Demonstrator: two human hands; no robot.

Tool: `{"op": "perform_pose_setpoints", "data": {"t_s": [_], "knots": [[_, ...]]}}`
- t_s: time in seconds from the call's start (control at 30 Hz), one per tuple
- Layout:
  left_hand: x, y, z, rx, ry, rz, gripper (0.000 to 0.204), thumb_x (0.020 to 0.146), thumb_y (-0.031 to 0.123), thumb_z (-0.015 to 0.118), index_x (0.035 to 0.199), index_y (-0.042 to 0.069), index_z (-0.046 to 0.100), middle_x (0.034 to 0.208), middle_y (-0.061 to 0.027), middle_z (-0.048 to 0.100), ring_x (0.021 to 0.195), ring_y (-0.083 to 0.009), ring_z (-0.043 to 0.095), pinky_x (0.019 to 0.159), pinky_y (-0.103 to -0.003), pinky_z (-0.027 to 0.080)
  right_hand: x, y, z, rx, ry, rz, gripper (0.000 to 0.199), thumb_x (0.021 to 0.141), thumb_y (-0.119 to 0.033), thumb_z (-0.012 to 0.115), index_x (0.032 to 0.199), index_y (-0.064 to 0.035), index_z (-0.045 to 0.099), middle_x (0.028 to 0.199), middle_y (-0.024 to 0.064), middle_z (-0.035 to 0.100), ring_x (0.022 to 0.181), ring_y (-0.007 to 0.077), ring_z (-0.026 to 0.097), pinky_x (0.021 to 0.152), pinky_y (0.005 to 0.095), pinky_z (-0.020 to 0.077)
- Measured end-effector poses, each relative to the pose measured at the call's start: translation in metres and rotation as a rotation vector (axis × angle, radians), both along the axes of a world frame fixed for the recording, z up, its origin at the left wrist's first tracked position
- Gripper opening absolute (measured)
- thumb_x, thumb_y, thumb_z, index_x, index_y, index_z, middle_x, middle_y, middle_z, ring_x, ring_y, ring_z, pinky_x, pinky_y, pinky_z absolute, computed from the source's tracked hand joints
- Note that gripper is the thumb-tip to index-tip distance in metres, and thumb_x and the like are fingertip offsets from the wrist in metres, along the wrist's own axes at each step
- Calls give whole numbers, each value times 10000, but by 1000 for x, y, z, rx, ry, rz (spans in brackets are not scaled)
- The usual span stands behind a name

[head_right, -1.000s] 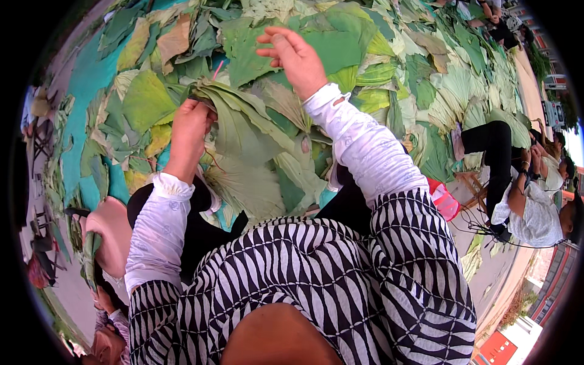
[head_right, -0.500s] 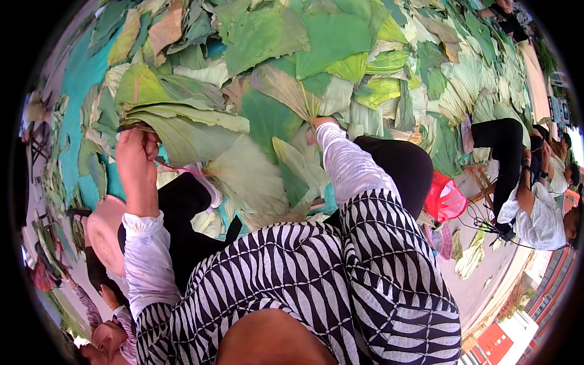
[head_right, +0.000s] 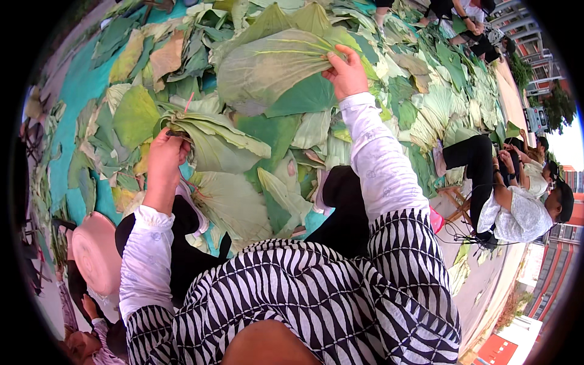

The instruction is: The person picks up large green leaves from a pile on the ground and uses a thin red strip to bundle several leaves together.

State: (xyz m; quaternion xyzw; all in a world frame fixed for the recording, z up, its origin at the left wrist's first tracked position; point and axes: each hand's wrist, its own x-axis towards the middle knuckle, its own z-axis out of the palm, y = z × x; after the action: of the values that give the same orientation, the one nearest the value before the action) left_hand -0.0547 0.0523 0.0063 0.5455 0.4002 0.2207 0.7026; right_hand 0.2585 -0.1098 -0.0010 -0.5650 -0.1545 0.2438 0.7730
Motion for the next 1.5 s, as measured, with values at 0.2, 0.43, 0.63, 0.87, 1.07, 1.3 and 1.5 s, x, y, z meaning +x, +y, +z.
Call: {"op": "perform_pose_setpoints", "data": {"t_s": [0.2,0.43,0.63,0.87,1.07,1.3,1.5], "knots": [[12,-17,6,70,85,-94,107,719,59,440,658,29,523,547,-6,489,506,-75,418,492,-208,320,-37,0,5,207,210,119,218,785,-72,543,993,-66,477,878,74,567,737,173,532,619,332,441],[28,-29,7,166,124,-207,136,749,100,468,719,-2,551,557,-16,503,515,-85,430,495,-228,334,-81,30,13,36,46,306,233,785,-82,548,1016,-68,519,864,17,559,754,99,512,655,255,423],[37,-30,-4,239,139,-245,187,760,155,486,763,-5,583,561,-52,525,520,-116,468,503,-254,365,-104,37,16,-29,83,446,208,799,-92,532,1002,-47,536,868,2,558,764,87,505,666,232,415],[45,-32,-7,244,123,-249,203,767,176,490,796,5,596,546,-50,526,485,-122,466,484,-258,370,-110,35,18,-56,41,451,206,829,-157,497,997,-49,546,841,-12,557,730,68,492,648,213,409],[48,-37,-6,248,180,-262,210,776,185,483,824,16,600,542,-48,526,485,-126,478,487,-266,377,-109,33,17,-172,-120,450,216,831,-184,494,994,-55,552,825,-24,567,696,49,480,602,186,404],[49,-41,-9,280,157,-265,219,785,188,479,861,17,593,561,-68,540,501,-137,500,503,-270,394,-127,28,26,-29,-224,614,277,827,-163,501,1083,-58,495,977,8,553,762,68,511,652,202,415],[50,-39,-15,213,34,-274,188,776,142,488,862,2,580,625,-94,566,559,-133,530,554,-262,418,-116,25,13,-120,127,556,228,829,-167,508,1035,-68,516,922,-4,547,755,75,509,665,218,418]]}}
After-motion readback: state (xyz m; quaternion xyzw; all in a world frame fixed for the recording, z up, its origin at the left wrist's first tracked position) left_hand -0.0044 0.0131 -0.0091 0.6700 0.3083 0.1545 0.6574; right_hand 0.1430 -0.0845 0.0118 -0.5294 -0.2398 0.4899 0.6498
